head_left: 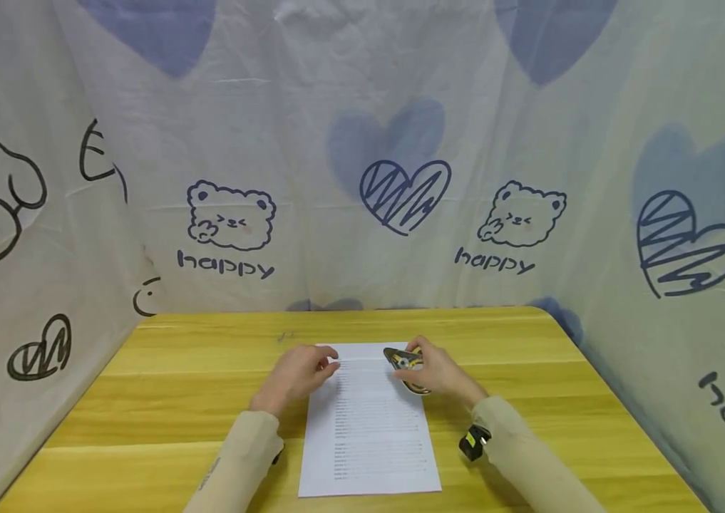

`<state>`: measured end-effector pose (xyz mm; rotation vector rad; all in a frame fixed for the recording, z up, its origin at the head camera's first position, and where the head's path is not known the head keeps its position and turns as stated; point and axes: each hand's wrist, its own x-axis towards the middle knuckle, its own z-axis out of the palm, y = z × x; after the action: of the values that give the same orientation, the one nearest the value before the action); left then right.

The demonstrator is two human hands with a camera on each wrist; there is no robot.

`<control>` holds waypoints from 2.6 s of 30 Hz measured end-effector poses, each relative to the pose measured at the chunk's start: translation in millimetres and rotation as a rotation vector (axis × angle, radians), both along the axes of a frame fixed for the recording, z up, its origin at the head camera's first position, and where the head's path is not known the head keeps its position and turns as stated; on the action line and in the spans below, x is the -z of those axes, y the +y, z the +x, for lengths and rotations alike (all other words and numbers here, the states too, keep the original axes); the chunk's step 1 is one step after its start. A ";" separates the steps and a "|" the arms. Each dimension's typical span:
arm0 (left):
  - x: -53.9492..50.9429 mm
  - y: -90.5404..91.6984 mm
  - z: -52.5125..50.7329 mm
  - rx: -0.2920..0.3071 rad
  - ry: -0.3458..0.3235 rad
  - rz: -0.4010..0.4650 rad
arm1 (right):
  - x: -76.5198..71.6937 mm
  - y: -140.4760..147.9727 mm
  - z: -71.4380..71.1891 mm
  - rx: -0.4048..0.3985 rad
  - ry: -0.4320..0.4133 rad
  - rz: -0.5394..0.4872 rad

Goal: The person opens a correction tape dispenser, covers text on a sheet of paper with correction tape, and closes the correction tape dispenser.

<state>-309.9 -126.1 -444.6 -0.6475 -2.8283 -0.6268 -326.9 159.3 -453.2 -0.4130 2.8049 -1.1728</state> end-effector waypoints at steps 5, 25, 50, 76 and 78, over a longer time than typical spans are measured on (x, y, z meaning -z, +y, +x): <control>1.7 2.0 -1.1 0.011 0.032 0.008 | -4.0 -5.6 1.8 -0.040 0.002 -0.039; -1.6 17.6 3.2 0.083 0.017 0.099 | -7.1 -27.9 3.7 -0.243 -0.097 -0.184; -11.9 29.1 3.9 0.169 -0.297 0.647 | -7.5 -42.0 4.7 -0.144 -0.204 -0.673; -13.7 14.8 7.5 0.268 -0.435 0.697 | -10.9 -34.6 10.4 -0.277 -0.222 -0.604; -15.5 14.7 7.0 0.262 -0.419 0.718 | -13.1 -35.1 11.1 -0.266 -0.213 -0.611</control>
<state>-303.0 -111.4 -429.0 -0.8028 -2.5492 -1.8882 -315.7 124.3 -440.2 -0.6255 2.0883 -1.8540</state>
